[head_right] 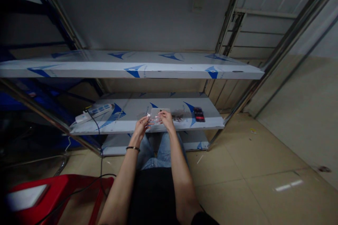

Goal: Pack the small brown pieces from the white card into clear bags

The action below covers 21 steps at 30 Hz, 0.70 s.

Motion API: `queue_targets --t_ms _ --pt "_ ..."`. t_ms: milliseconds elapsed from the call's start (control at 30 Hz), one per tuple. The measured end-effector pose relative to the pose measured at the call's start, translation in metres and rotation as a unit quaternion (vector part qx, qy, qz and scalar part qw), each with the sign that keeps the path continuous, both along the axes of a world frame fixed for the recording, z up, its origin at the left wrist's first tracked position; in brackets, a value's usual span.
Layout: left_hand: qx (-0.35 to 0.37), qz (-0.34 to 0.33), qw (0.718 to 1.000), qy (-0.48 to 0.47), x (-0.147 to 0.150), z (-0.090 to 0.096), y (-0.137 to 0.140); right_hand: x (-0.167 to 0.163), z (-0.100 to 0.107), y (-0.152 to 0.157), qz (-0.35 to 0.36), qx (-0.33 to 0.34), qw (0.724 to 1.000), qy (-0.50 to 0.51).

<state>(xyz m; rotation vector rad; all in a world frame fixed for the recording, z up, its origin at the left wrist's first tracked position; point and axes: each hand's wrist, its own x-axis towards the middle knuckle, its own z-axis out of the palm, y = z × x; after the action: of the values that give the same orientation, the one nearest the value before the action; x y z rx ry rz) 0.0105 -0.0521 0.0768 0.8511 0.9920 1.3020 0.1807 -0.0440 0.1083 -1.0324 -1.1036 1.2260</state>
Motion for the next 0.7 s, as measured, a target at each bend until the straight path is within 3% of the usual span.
queue_targets --t_ms 133,300,400,600,700 --pt "0.008 0.016 1.000 -0.003 -0.001 0.001 0.003 -0.007 -0.006 0.003 -0.079 -0.029 0.996 0.034" --pt "0.074 0.025 0.993 0.089 0.000 0.010 0.006 -0.025 -0.015 0.005 -0.070 -0.127 0.980 0.134" --pt "0.118 0.009 0.982 0.148 0.003 0.024 0.003 -0.035 -0.025 0.008 -0.111 -0.159 0.966 0.170" --pt "0.178 0.005 0.961 0.213 0.013 0.043 -0.007 -0.050 -0.045 0.012 -0.167 -0.153 0.954 0.195" --pt "0.210 0.007 0.946 0.248 0.015 0.043 -0.008 -0.054 -0.049 0.015 -0.201 -0.159 0.926 0.278"
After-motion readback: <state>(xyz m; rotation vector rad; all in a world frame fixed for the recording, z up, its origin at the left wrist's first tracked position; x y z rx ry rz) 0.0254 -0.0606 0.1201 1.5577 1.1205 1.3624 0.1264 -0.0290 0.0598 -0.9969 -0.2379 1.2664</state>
